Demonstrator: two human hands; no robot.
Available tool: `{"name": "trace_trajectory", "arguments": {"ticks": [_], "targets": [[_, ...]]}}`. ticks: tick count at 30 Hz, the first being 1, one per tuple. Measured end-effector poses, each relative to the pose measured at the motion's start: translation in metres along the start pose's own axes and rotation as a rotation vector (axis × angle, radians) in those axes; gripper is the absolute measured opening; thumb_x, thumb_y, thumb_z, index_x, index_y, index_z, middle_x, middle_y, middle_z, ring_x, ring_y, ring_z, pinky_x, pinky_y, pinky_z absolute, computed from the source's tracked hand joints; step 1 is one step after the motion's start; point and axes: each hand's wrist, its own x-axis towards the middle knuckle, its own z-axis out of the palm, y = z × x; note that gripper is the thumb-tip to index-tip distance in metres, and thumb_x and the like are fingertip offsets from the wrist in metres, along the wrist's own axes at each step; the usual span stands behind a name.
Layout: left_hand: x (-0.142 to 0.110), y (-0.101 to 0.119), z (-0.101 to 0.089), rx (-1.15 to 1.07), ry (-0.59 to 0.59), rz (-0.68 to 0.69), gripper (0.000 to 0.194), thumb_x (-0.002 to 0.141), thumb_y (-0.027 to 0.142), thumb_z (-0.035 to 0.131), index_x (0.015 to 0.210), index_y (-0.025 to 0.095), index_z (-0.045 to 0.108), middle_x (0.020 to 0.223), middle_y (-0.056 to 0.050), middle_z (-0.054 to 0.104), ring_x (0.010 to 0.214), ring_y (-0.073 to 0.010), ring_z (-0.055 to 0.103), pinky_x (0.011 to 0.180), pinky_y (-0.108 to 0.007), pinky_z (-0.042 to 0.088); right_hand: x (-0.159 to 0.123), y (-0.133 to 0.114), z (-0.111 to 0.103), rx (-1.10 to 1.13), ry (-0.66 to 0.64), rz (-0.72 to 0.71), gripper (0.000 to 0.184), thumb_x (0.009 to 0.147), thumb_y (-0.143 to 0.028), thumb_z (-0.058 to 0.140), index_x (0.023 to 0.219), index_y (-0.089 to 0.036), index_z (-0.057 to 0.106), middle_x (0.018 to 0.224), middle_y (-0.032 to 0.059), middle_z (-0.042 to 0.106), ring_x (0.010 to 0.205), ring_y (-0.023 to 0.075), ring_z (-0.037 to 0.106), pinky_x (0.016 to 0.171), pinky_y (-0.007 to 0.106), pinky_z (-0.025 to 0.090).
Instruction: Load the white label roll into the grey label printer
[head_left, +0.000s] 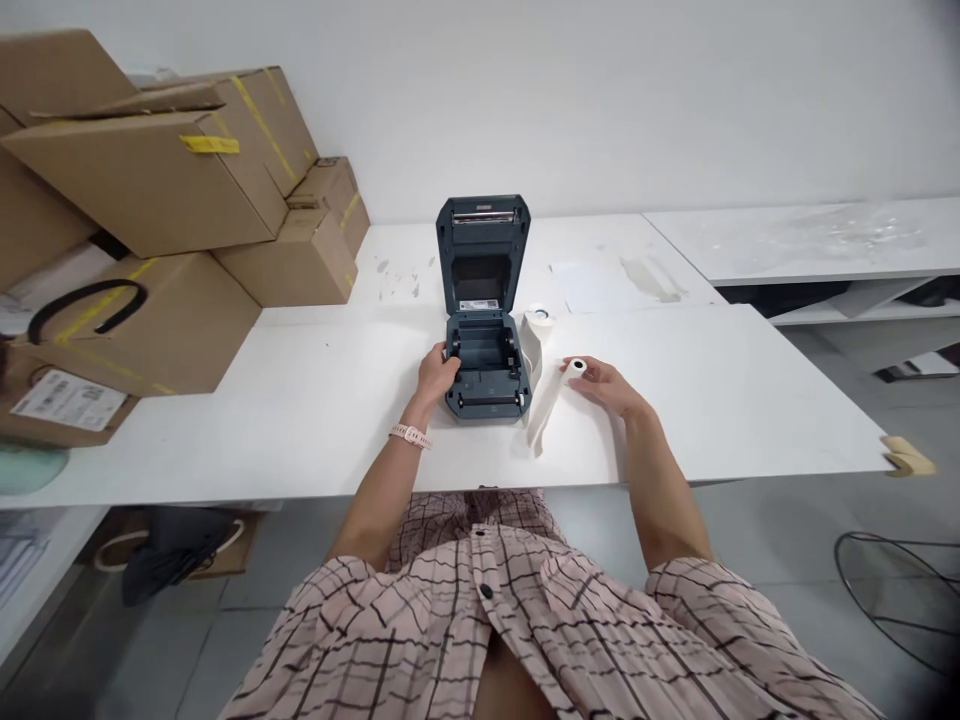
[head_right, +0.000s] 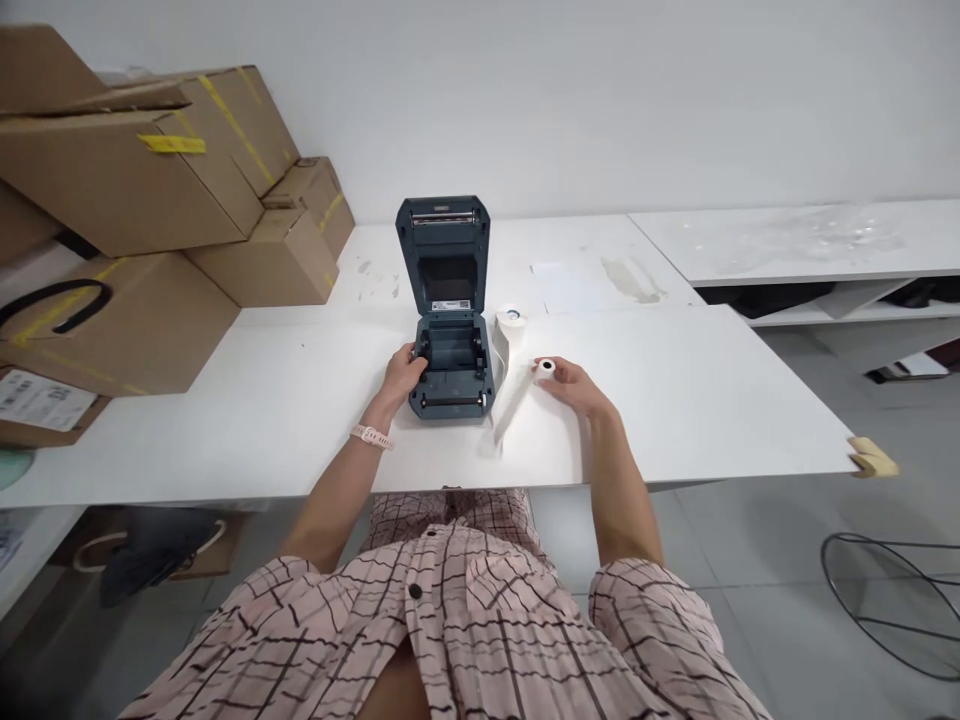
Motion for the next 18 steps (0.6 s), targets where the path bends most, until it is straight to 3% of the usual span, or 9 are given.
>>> {"name": "trace_trajectory", "arguments": {"ticks": [2,5,7,10,12,14,18], "targets": [[0.0,0.0,0.0,0.003,0.001,0.003,0.051,0.08,0.022,0.055,0.129,0.017,0.066,0.105,-0.01,0.074,0.089,-0.0236,0.066,0.076,-0.033,0.049,0.0,-0.018,0.014,0.049,-0.129,-0.051,0.063,0.073,-0.057,0.084,0.123,-0.022,0.069,0.12,0.0123,0.076,0.106,0.0291,0.07,0.098,0.048,0.055],[0.001,0.002,0.0,0.018,0.003,-0.003,0.05,0.08,0.022,0.055,0.128,0.017,0.068,0.097,-0.008,0.073,0.086,-0.0233,0.065,0.077,-0.033,0.049,0.015,-0.071,0.036,0.032,-0.396,-0.229,0.066,0.079,-0.059,0.079,0.13,-0.021,0.066,0.116,0.0122,0.076,0.103,0.0282,0.071,0.093,0.043,0.056],[0.001,0.002,0.0,0.046,0.012,-0.012,0.05,0.079,0.021,0.056,0.127,0.016,0.068,0.09,-0.006,0.071,0.084,-0.0232,0.065,0.078,-0.033,0.049,0.033,-0.11,0.056,-0.156,-0.46,-0.343,0.06,0.086,-0.055,0.073,0.135,-0.023,0.063,0.122,0.0109,0.075,0.11,0.0287,0.069,0.094,0.042,0.054],[0.002,0.003,0.001,0.055,0.032,-0.009,0.049,0.079,0.021,0.058,0.126,0.016,0.069,0.087,-0.006,0.07,0.083,-0.0231,0.065,0.078,-0.033,0.049,0.069,-0.146,0.097,-0.686,-0.402,-0.452,0.044,0.09,-0.042,0.066,0.128,-0.021,0.067,0.122,0.0114,0.075,0.112,0.033,0.069,0.099,0.045,0.05],[0.002,0.002,0.001,0.031,0.033,-0.012,0.048,0.079,0.022,0.058,0.125,0.016,0.069,0.088,-0.006,0.071,0.082,-0.0223,0.064,0.077,-0.032,0.049,0.093,-0.15,0.125,-1.042,-0.405,-0.435,0.037,0.085,-0.03,0.068,0.12,-0.018,0.071,0.116,0.014,0.077,0.109,0.036,0.07,0.102,0.048,0.046],[0.002,0.001,0.002,0.013,0.026,-0.017,0.047,0.079,0.022,0.058,0.125,0.017,0.069,0.087,-0.005,0.07,0.08,-0.0215,0.064,0.075,-0.032,0.049,0.111,-0.143,0.144,-1.216,-0.442,-0.399,0.032,0.077,-0.022,0.073,0.109,-0.017,0.074,0.108,0.0148,0.079,0.106,0.0363,0.071,0.102,0.047,0.044],[0.002,0.001,0.002,-0.007,0.015,-0.012,0.047,0.079,0.022,0.06,0.125,0.016,0.069,0.085,-0.005,0.07,0.082,-0.0216,0.065,0.076,-0.031,0.05,0.121,-0.124,0.153,-1.155,-0.433,-0.449,0.019,0.073,-0.02,0.077,0.092,-0.022,0.077,0.091,0.0086,0.081,0.094,0.0324,0.073,0.096,0.044,0.048]]}}
